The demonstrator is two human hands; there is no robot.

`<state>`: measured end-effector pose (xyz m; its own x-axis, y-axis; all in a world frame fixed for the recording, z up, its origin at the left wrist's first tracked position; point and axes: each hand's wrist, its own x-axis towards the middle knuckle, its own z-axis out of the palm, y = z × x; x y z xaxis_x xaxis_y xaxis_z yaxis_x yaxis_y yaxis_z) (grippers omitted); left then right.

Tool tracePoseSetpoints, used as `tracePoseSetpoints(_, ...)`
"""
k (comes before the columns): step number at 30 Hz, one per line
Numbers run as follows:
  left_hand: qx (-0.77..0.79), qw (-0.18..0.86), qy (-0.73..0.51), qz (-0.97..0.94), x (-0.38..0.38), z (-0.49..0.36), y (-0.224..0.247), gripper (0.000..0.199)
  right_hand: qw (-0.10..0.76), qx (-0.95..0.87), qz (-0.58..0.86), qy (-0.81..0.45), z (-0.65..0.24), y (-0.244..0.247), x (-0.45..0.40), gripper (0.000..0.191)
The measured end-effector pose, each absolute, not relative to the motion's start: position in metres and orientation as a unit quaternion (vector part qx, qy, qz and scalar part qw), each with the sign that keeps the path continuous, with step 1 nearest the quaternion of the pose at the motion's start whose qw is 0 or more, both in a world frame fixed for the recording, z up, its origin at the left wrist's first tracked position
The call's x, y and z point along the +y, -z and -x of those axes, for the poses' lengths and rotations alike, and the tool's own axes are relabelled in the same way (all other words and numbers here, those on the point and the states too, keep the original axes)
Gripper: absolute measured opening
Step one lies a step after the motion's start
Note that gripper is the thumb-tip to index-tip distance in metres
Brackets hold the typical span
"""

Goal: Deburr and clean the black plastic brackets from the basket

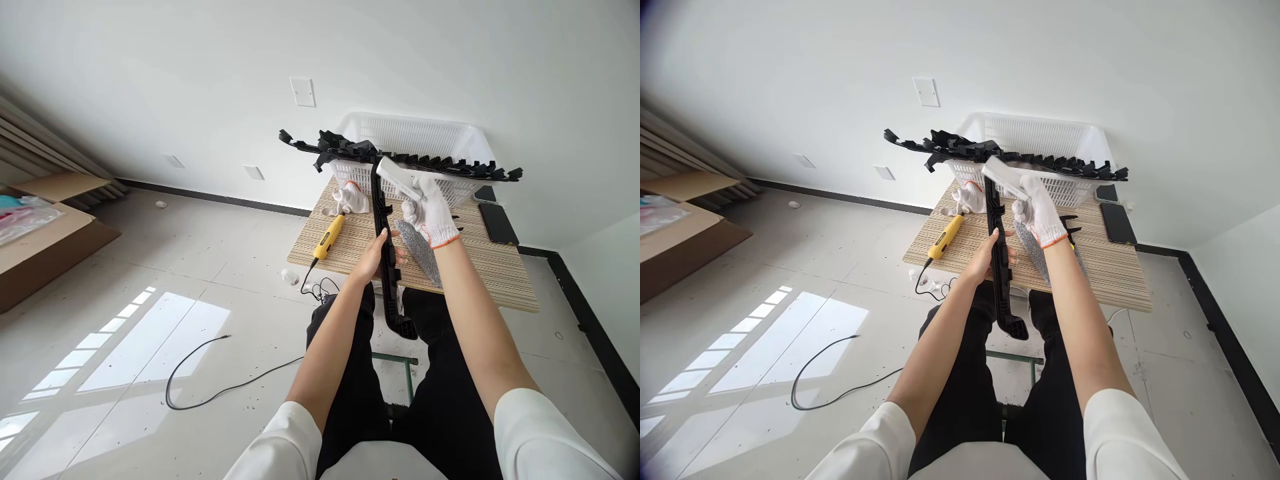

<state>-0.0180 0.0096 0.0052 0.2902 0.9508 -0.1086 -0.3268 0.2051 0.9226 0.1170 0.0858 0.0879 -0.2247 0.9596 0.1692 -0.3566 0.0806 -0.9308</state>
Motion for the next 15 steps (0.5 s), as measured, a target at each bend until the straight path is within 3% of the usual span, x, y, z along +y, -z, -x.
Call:
tracePoseSetpoints(3, 0.365, 0.681, -0.473, -0.423, 0.009, 0.017, -0.005, 0.055, 0.586, -0.484, 0.371, -0.534, -0.108, -0.084, 0.094, 0.044)
tracePoseSetpoints(7, 0.360, 0.689, -0.478, -0.408, 0.008, 0.016, -0.004, 0.051, 0.495, -0.596, 0.356, -0.523, -0.106, -0.085, 0.099, 0.043)
tracePoseSetpoints(11, 0.352, 0.696, -0.482, -0.400, 0.008, 0.016, -0.003, 0.048, 0.578, -0.569, 0.351, -0.469, -0.117, -0.091, 0.099, 0.043)
tracePoseSetpoints(15, 0.351, 0.687, -0.478, -0.420, 0.007, 0.015, -0.004, 0.048, 0.493, -0.633, 0.351, -0.483, -0.129, -0.095, 0.097, 0.039)
